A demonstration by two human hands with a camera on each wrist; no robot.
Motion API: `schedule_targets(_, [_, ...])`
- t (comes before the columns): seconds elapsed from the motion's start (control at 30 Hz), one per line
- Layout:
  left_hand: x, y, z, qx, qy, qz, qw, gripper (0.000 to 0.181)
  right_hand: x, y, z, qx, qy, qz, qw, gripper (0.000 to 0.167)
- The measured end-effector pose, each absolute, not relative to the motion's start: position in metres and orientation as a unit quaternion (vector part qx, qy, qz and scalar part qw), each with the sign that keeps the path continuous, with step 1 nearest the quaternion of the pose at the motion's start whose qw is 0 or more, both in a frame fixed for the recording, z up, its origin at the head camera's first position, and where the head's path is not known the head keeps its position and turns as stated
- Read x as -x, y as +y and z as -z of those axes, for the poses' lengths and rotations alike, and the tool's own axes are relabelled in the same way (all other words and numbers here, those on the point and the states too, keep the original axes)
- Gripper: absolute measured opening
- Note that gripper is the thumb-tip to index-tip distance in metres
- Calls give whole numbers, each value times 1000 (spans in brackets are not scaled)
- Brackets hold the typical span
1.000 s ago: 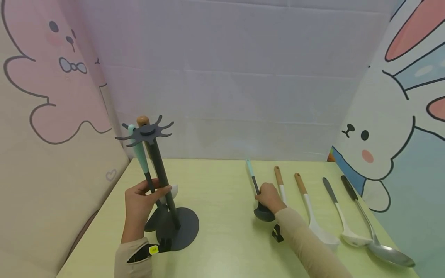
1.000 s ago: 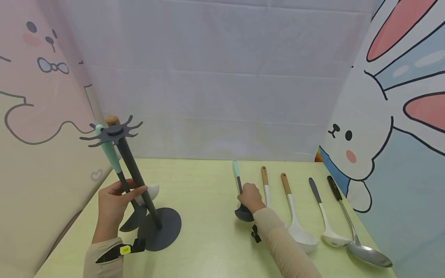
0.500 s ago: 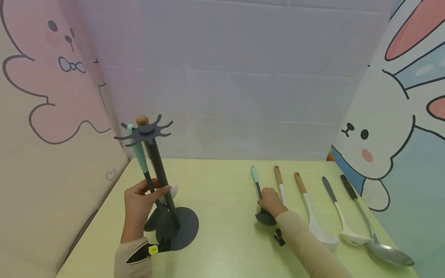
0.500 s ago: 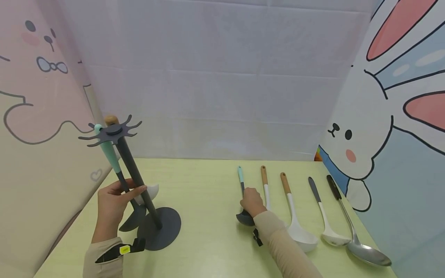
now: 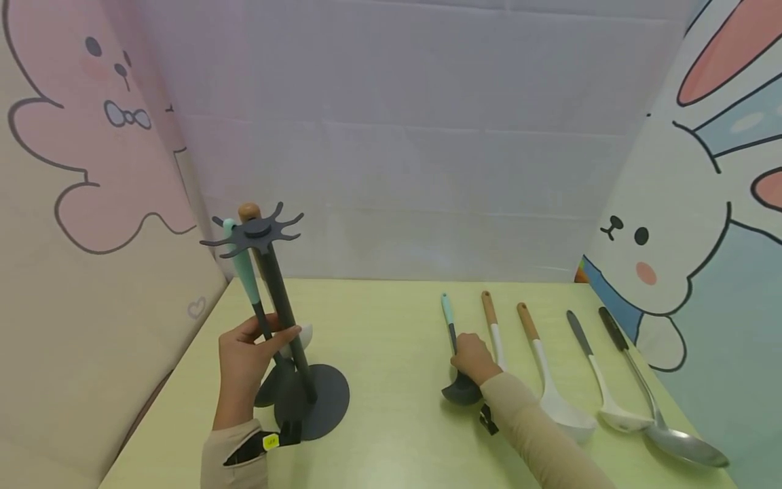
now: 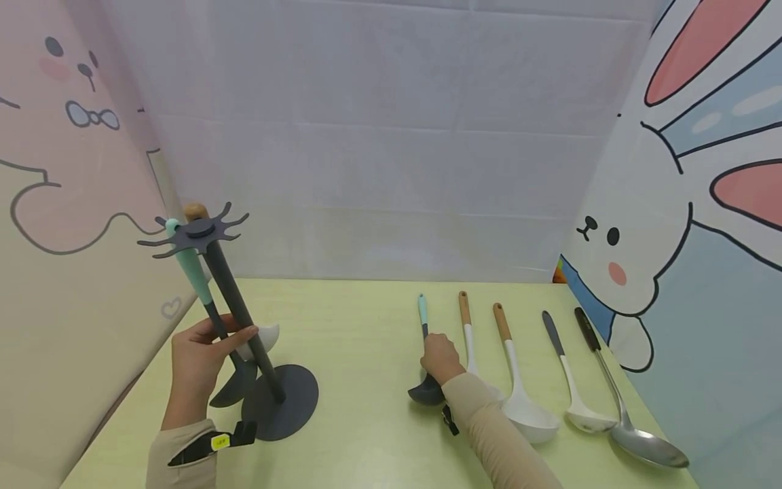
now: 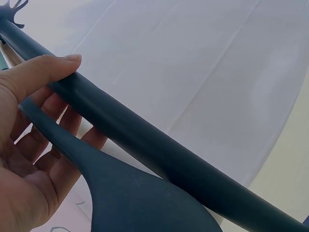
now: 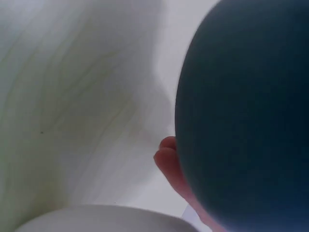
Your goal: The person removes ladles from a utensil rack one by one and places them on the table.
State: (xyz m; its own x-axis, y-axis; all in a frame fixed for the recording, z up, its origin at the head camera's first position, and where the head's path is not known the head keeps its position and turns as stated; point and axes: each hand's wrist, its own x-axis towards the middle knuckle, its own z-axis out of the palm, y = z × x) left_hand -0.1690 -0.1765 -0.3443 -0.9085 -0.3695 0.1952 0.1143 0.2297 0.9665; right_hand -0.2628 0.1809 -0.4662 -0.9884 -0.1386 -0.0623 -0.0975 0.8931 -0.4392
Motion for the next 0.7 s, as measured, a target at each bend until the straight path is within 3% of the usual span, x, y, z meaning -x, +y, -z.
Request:
schedule_targets(0.33, [163,-163,346,-93,-772,568,269,30,260,183,473,56,974,214,55,11])
schedule_targets(0.7, [165,-152,360,22,-742,490,457,68,254,183,470,43,976,202,76,9])
